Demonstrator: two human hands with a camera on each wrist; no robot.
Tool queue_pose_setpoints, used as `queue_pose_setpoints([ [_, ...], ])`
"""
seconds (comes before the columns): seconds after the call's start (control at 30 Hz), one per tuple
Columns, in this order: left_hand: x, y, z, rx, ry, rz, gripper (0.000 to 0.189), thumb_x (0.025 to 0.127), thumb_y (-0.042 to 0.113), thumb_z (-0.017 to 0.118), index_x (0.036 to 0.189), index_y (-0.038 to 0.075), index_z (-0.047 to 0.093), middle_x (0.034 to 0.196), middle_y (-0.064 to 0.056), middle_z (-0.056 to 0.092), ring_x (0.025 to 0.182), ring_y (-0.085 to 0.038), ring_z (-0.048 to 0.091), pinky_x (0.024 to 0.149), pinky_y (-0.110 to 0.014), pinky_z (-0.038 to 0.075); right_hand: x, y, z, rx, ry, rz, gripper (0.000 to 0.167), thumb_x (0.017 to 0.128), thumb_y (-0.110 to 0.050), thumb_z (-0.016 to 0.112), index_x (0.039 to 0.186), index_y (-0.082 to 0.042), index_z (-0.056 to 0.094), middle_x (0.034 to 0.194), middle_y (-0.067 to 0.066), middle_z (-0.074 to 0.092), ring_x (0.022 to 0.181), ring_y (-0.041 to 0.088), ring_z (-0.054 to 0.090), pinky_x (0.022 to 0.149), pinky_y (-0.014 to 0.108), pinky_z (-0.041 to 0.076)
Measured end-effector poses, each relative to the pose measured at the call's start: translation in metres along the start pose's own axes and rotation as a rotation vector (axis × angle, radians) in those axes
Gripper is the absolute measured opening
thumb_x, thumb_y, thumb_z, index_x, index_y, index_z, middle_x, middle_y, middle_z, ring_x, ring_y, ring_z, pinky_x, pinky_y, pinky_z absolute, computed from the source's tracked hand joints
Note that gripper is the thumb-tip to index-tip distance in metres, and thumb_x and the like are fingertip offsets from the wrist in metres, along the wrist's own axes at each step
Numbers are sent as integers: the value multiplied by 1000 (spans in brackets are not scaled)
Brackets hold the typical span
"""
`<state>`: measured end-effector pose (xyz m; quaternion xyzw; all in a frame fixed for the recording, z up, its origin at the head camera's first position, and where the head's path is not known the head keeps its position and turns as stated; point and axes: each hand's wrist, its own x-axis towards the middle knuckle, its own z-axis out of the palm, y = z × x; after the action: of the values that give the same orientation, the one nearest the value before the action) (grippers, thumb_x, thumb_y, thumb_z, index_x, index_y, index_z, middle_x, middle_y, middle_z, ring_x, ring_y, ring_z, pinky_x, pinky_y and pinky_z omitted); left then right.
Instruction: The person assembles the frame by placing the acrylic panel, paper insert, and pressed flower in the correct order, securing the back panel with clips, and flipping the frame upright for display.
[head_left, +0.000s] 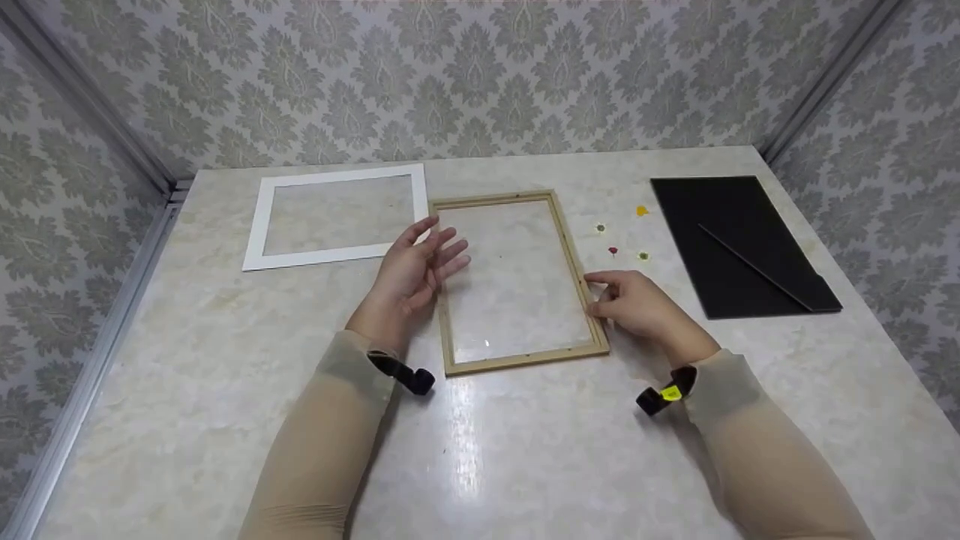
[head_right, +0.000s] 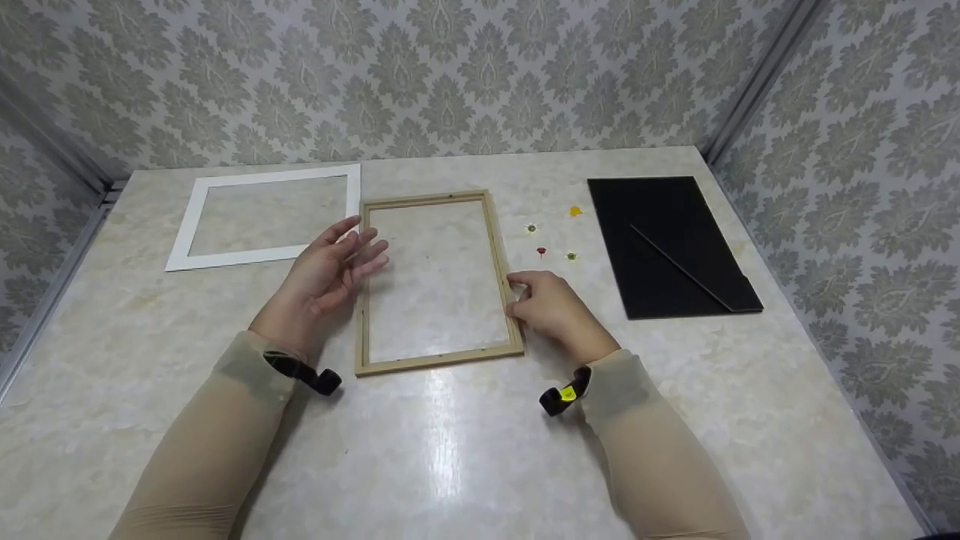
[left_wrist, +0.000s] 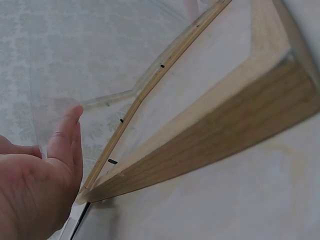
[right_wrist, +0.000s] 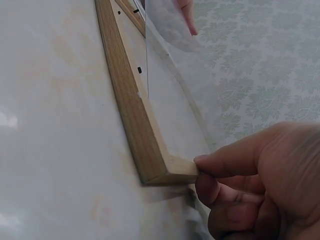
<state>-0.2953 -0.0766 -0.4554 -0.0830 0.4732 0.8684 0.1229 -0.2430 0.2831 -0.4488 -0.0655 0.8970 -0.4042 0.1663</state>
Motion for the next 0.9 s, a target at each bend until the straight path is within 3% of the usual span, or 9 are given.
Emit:
queue_pose_setpoints([
  [0.3, 0, -7, 5, 59, 22, -15, 51, 122, 17, 47, 173, 13, 40, 169, -19, 52, 140, -32, 71, 104, -38, 69, -2, -1, 0, -5, 1, 24, 66, 104, -15, 77, 165, -1, 55, 91, 2, 73, 67, 9, 54, 60, 24, 44],
  [0.37, 0, -8, 5, 90, 30, -2, 52, 121, 15, 50, 172, 11, 40, 166, -21, 52, 135, -31, 72, 102, -37, 70, -2, -1, 0, -7, 1, 25, 66, 104, -15, 77, 165, -1, 55, 92, 2, 73, 68, 9, 54, 60, 24, 44],
  [0.47, -1, -9, 4, 180, 71, 38, 51, 118, 12, 58, 167, 5, 46, 151, -19, 59, 116, -23, 75, 91, -31, 72, -1, -1, 0, -8, 2, 25, 66, 104, -15, 78, 164, -1, 56, 92, 3, 73, 69, 10, 55, 60, 24, 45],
  [0.57, -1, -8, 1, 355, 132, 104, 47, 113, 9, 69, 158, 0, 57, 128, -12, 65, 96, -15, 68, 76, -22, 66, 0, -1, 0, -8, 5, 19, 65, 104, -14, 77, 164, 0, 56, 91, 3, 74, 68, 10, 55, 60, 24, 45],
  [0.67, -1, -6, -2, 579, 180, 170, 45, 109, 12, 75, 150, -1, 65, 117, -6, 65, 95, -14, 61, 74, -22, 55, 0, -1, 0, -9, 5, 12, 65, 103, -13, 77, 164, 0, 56, 91, 2, 74, 69, 10, 56, 61, 24, 45],
  [0.8, -3, -3, -4, 889, 191, 232, 50, 104, 19, 78, 150, 0, 69, 129, -12, 67, 114, -22, 63, 94, -30, 58, 0, -2, 0, -11, 3, 12, 65, 104, -14, 76, 164, -1, 56, 92, 3, 74, 70, 10, 55, 61, 24, 45],
  [0.9, -5, -3, -6, 1074, 182, 242, 57, 99, 21, 80, 152, 1, 69, 141, -19, 65, 134, -33, 57, 112, -42, 56, -1, -3, -1, -20, 7, 17, 65, 104, -14, 76, 164, -1, 56, 92, 4, 74, 69, 10, 54, 61, 25, 44],
])
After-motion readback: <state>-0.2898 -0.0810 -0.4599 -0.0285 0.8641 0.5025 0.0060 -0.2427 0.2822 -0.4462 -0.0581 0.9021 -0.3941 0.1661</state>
